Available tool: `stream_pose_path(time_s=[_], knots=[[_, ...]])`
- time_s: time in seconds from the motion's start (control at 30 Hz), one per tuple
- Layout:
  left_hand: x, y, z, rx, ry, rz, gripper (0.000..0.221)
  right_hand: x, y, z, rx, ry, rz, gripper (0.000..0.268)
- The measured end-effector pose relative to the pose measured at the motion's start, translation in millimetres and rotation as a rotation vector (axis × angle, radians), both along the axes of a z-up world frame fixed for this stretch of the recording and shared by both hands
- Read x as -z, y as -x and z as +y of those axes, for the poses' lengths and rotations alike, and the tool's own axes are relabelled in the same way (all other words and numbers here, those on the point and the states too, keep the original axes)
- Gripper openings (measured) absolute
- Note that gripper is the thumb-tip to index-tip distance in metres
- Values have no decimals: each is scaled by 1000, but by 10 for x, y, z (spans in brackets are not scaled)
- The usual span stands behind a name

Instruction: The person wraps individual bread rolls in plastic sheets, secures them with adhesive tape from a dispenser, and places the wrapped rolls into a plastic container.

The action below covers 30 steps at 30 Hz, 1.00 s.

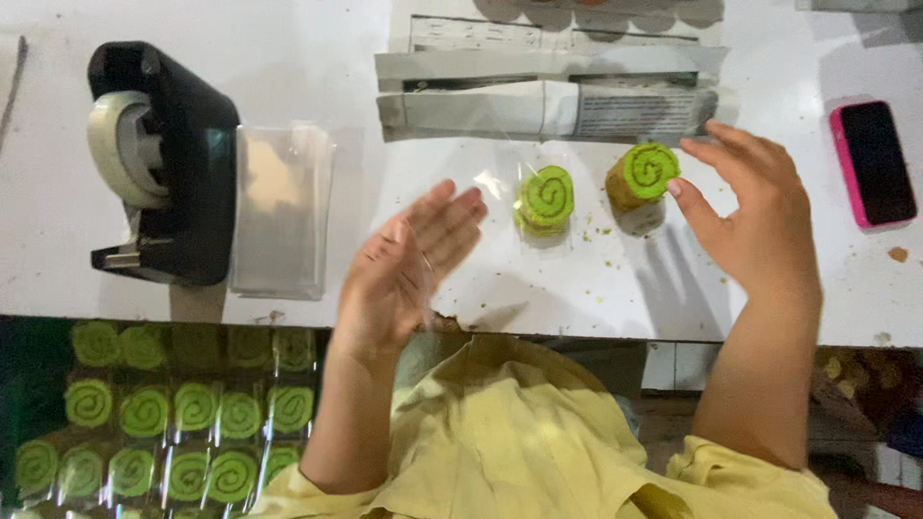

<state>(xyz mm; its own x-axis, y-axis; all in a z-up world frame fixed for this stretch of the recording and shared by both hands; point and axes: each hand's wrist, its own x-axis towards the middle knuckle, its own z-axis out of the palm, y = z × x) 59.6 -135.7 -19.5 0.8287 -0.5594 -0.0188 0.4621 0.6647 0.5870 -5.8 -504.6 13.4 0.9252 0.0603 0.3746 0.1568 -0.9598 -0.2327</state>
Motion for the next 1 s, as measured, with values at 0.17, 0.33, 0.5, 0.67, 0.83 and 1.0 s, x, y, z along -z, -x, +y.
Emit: stream_pose_path(time_s=[0.17,0.33,0.5,0.67,0.83,1.0], knots=[[-140,183,-97,-170,-302,-262,49,-309,332,862,-131,-372,-58,27],[-185,-25,500,-603,-1120,-975,55,-289,541,1056,-125,-465,-61,33],[-76,-520,1062,-469,-1797,-1308,49,-164,686,989,92,-579,-61,34],[585,-863,1264,-58,-1890,-1153,70,-30,804,873,85,-563,-71,38],[801,-847,1235,-308,-1886,-1286,77,72,863,814,128,-586,-86,42],[686,-794,1108,-688,-1774,-1346,32,54,857,832,157,-565,-76,47]])
